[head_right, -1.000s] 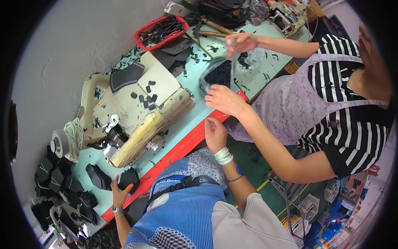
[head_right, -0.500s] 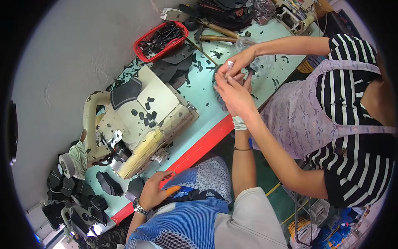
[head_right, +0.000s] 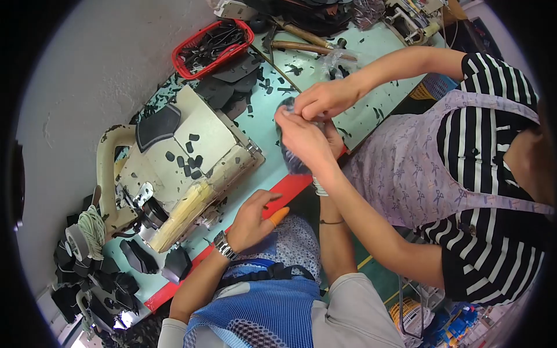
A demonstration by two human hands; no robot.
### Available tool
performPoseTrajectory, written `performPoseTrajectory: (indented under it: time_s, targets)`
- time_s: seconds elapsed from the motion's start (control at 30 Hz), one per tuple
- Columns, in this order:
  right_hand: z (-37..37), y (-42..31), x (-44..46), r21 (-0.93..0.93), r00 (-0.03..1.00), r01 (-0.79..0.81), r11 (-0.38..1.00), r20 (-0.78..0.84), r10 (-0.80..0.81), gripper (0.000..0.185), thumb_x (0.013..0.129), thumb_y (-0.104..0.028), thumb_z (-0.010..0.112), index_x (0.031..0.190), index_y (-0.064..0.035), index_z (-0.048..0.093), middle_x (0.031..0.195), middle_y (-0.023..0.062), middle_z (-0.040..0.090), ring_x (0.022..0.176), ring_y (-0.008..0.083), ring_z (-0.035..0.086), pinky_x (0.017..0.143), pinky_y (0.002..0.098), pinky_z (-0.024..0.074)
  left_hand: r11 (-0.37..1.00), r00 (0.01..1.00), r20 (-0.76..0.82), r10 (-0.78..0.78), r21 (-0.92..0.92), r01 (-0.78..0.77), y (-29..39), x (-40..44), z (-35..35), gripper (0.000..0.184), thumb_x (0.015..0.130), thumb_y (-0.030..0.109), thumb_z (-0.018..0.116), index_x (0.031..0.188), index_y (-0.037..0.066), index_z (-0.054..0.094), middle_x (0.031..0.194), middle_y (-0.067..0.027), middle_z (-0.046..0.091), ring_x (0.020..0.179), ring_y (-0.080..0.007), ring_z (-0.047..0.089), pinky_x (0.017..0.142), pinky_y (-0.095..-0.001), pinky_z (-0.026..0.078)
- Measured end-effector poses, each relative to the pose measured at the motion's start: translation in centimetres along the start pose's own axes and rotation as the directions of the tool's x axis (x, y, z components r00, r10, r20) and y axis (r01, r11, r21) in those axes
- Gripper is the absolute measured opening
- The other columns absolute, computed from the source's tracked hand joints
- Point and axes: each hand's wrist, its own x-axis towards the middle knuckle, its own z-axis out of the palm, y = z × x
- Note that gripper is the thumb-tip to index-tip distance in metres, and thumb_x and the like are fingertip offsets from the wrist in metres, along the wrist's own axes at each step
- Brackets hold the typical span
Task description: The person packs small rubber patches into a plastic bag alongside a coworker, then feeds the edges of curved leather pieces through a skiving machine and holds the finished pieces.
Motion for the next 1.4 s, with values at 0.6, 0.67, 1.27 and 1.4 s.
performPoseTrajectory:
  time_s: [0.6, 0.67, 1.27, 1.4]
  targets:
    - [-2.4, -1.7, -4.7, -0.226, 0.788, 0.199, -0.954, 0.616, 0.018, 0.018, 0.097, -0.020, 0.045, 0.105, -0.0078, 0.056, 0.096, -0.0004, 0.057, 0.080, 0.0071, 0.052, 0.066, 0.0206, 0.0402, 0.988, 0.982, 0.119, -0.145, 0.066, 0.138, -1.0, -1.2, 0.0, 0.043, 0.083, 0.027, 0.073, 0.112, -0.003, 0.061, 0.103, -0.0193, 0.064, 0.089, -0.0295, 0.065, 0.072, -0.0353, 0.053]
    - [-2.5, -1.9, -5.1, 0.078, 0.754, 0.109, -0.991, 0.643, 0.133, 0.022, 0.090, -0.014, 0.049, 0.109, -0.0038, 0.055, 0.103, 0.0070, 0.057, 0.091, 0.0161, 0.052, 0.078, 0.0258, 0.0405, 0.989, 0.975, 0.177, -0.135, 0.082, 0.122, 0.0, -1.1, -1.1, 0.040, 0.084, 0.025, 0.072, 0.110, -0.004, 0.062, 0.101, -0.0190, 0.065, 0.087, -0.0293, 0.066, 0.071, -0.0351, 0.053]
    - [-13.6, -7.5, -13.6, 0.437, 0.578, -0.424, -0.793, 0.805, 0.135, 0.029, 0.089, -0.010, 0.060, 0.114, 0.0043, 0.059, 0.110, 0.0205, 0.062, 0.105, 0.0331, 0.058, 0.095, 0.0391, 0.0428, 0.414, 0.852, 0.506, 0.135, 0.752, -0.512, -4.4, 34.0, -7.6, 0.014, 0.081, 0.005, 0.056, 0.084, 0.001, 0.069, 0.088, -0.0219, 0.069, 0.084, -0.0352, 0.069, 0.072, -0.0418, 0.056]
    - [-13.4, -9.7, -17.4, 0.317, 0.533, -0.572, -0.757, 0.845, -0.049, 0.027, 0.088, -0.009, 0.060, 0.112, 0.0046, 0.061, 0.110, 0.0199, 0.063, 0.103, 0.0310, 0.060, 0.092, 0.0375, 0.0447, 0.451, 0.815, 0.574, 0.076, 0.709, -0.542, -5.7, 36.0, -6.4, 0.013, 0.081, 0.007, 0.057, 0.083, 0.001, 0.068, 0.085, -0.0211, 0.069, 0.082, -0.0366, 0.069, 0.071, -0.0428, 0.055]
